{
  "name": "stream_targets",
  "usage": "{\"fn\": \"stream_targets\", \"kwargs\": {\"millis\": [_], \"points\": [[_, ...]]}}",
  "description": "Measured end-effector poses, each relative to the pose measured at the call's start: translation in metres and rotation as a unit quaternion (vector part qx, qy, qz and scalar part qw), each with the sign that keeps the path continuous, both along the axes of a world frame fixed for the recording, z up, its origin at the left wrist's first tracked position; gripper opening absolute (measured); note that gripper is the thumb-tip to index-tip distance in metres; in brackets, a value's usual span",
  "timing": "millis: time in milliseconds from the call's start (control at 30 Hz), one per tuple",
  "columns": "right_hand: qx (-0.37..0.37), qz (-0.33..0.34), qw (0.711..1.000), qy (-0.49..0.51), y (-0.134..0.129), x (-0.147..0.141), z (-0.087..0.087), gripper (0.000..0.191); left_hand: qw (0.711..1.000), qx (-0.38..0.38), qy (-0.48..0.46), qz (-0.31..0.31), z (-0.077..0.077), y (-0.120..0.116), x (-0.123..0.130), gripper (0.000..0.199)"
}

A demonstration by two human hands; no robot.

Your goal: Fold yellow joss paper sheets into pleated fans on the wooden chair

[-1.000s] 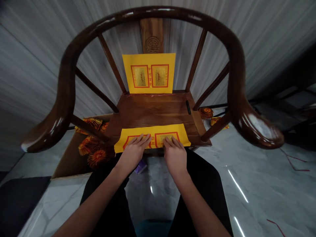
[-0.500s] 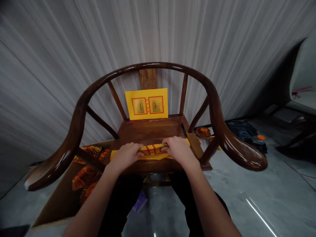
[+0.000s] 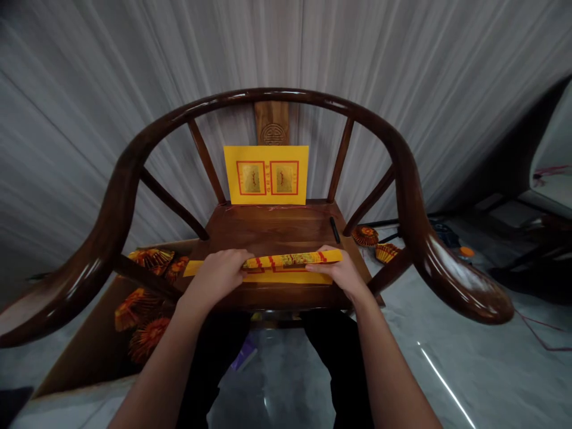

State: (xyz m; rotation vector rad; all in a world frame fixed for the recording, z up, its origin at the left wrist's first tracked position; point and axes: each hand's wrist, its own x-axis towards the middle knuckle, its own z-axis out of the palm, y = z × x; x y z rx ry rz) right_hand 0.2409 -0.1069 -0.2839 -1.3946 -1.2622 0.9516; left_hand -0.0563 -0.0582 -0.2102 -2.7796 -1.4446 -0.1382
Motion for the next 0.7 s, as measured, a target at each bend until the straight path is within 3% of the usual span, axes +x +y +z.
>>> {"fn": "stream_targets", "kwargs": {"millis": [133,200,267,367,433,600,700], "points": [[0.008,-0.034,0.999,0.031,0.003,0.002,-0.007,0.044,0.995,-0.032,-0.066,0.066,-0.001,0.009,-0.024,0.007],[0.003,-0.059,0.996,0.062,0.004,0.006,-0.013,0.046,0.980,-0.055,-0.140,0.132,-0.007,0.015,-0.044,0.020],[-0.009,-0.079,0.993,0.089,0.007,0.009,-0.018,0.050,0.942,-0.100,-0.269,0.174,-0.017,0.021,-0.059,0.032],[-0.015,-0.079,0.991,0.110,0.013,0.012,-0.022,0.055,0.841,-0.184,-0.484,0.159,-0.037,0.024,-0.066,0.042],[-0.001,-0.069,0.992,0.102,0.015,0.011,-0.021,0.053,0.789,-0.216,-0.555,0.152,-0.046,0.024,-0.062,0.046],[0.008,-0.049,0.996,0.069,0.014,0.006,-0.014,0.047,0.756,-0.228,-0.597,0.141,-0.049,0.025,-0.056,0.052],[0.007,-0.046,0.997,0.063,0.015,0.004,-0.012,0.049,0.749,-0.220,-0.612,0.127,-0.048,0.025,-0.057,0.043]]}}
